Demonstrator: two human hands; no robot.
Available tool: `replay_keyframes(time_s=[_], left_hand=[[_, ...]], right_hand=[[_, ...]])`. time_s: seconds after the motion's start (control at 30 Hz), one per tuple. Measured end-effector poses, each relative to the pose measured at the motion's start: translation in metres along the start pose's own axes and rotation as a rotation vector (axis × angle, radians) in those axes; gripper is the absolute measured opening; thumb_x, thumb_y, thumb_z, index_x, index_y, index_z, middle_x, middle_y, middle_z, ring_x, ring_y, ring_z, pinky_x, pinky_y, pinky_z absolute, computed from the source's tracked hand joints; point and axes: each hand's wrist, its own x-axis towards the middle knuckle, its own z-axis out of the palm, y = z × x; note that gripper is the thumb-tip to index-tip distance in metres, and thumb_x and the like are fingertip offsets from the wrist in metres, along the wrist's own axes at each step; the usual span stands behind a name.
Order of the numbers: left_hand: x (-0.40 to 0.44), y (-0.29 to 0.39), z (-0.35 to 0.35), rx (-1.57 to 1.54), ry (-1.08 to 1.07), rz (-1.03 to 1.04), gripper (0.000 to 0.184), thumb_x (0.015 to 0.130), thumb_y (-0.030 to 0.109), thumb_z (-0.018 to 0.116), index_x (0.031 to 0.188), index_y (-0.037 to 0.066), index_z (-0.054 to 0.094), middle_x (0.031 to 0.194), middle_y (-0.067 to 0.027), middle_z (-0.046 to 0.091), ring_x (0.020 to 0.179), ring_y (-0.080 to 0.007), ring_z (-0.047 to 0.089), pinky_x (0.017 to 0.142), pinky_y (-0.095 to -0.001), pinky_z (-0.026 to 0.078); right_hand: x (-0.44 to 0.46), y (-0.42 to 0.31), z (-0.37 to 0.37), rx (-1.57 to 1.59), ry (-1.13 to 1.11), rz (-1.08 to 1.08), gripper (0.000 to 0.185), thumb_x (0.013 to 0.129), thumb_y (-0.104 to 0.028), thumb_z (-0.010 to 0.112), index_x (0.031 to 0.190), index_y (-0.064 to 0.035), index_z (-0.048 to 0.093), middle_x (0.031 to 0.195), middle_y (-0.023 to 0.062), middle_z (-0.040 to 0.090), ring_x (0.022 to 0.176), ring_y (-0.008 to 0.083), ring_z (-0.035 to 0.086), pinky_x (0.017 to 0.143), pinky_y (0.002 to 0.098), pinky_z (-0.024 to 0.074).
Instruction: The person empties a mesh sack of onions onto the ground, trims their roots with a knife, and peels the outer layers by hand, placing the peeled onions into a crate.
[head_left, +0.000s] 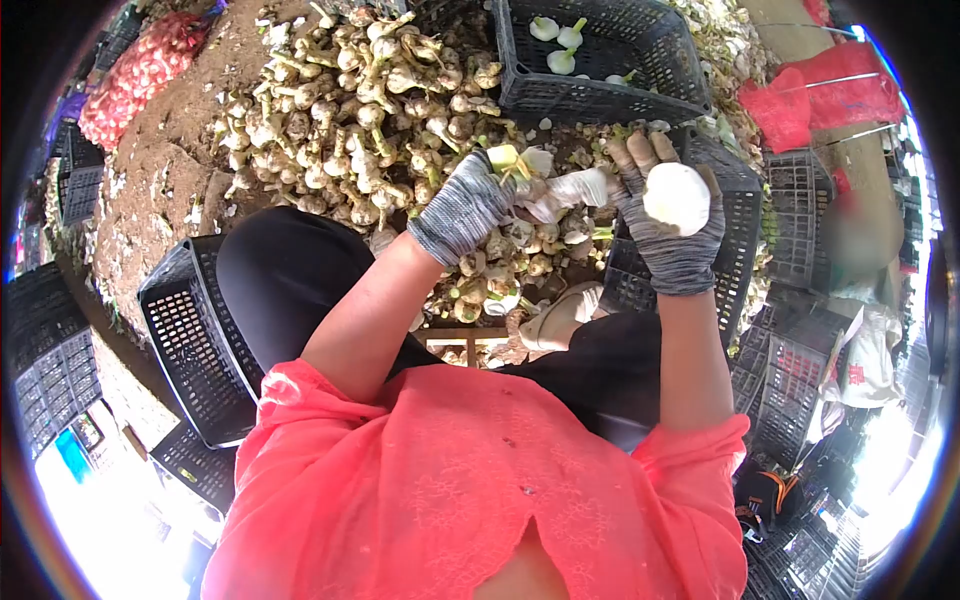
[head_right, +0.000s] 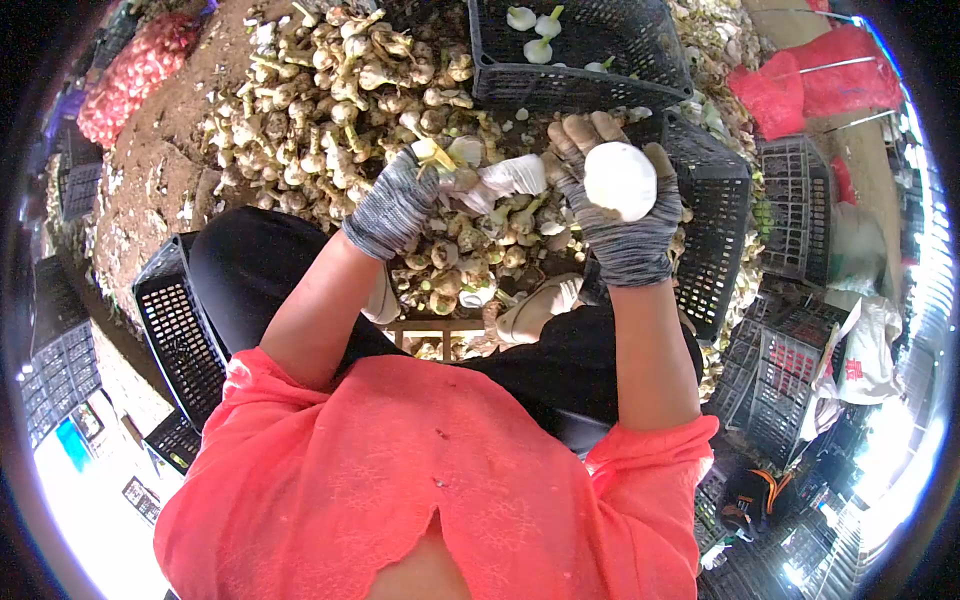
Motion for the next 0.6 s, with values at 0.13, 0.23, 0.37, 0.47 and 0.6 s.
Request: replay_keyframes(time_s=[0.13, 0.23, 0.37, 0.47, 0.6], left_hand=[[0.001, -0.009, 0.006, 0.048, -0.006, 0.176, 0.035, 0.073, 0.017, 0.063, 0.102, 0.003, 0.051, 0.090, -0.0027, 0.057, 0.078, -0.0099, 0.054, 0.067, -0.0227, 0.044], [0.004, -0.015, 0.014, -0.092, -0.042, 0.289, 0.034, 0.073, 0.018, 0.064, 0.100, 0.003, 0.052, 0.090, -0.0030, 0.058, 0.079, -0.0099, 0.054, 0.067, -0.0221, 0.044], [0.010, -0.014, 0.013, 0.522, 0.105, 0.215, 0.029, 0.075, 0.016, 0.061, 0.099, 0.004, 0.049, 0.084, -0.0022, 0.056, 0.075, -0.0095, 0.053, 0.068, -0.0224, 0.045], [0.013, -0.023, 0.022, -0.045, 0.163, 0.152, 0.031, 0.076, 0.010, 0.058, 0.104, 0.003, 0.046, 0.086, -0.0026, 0.055, 0.078, -0.0106, 0.053, 0.069, -0.0233, 0.045], [0.015, -0.025, 0.029, 0.142, 0.092, 0.380, 0.054, 0.070, 0.005, 0.063, 0.117, 0.003, 0.038, 0.109, -0.0084, 0.048, 0.099, -0.0148, 0.047, 0.084, -0.0286, 0.039]], right_hand=[[0.002, -0.004, 0.003, 0.014, 0.190, 0.029, 0.057, 0.080, -0.045, 0.029, 0.104, 0.0023, 0.048, 0.108, 0.0208, 0.049, 0.105, 0.0356, 0.041, 0.091, 0.0515, 0.0265], [0.004, 0.004, 0.005, -0.029, 0.346, 0.040, 0.054, 0.080, -0.046, 0.033, 0.101, 0.0008, 0.050, 0.103, 0.0185, 0.052, 0.100, 0.0347, 0.045, 0.087, 0.0524, 0.0329], [0.005, 0.011, 0.001, -0.154, 0.365, 0.035, 0.044, 0.076, -0.036, 0.056, 0.102, -0.0019, 0.048, 0.096, 0.0177, 0.052, 0.092, 0.0307, 0.051, 0.077, 0.0496, 0.0454], [0.003, 0.016, -0.001, -0.377, 0.354, 0.023, 0.044, 0.076, -0.030, 0.058, 0.106, -0.0009, 0.043, 0.097, 0.0161, 0.052, 0.087, 0.0261, 0.055, 0.072, 0.0436, 0.0503], [0.001, 0.026, 0.001, -0.837, 0.387, 0.067, 0.045, 0.078, -0.034, 0.053, 0.108, -0.0016, 0.046, 0.091, 0.0095, 0.056, 0.074, 0.0161, 0.058, 0.057, 0.0275, 0.0525]])
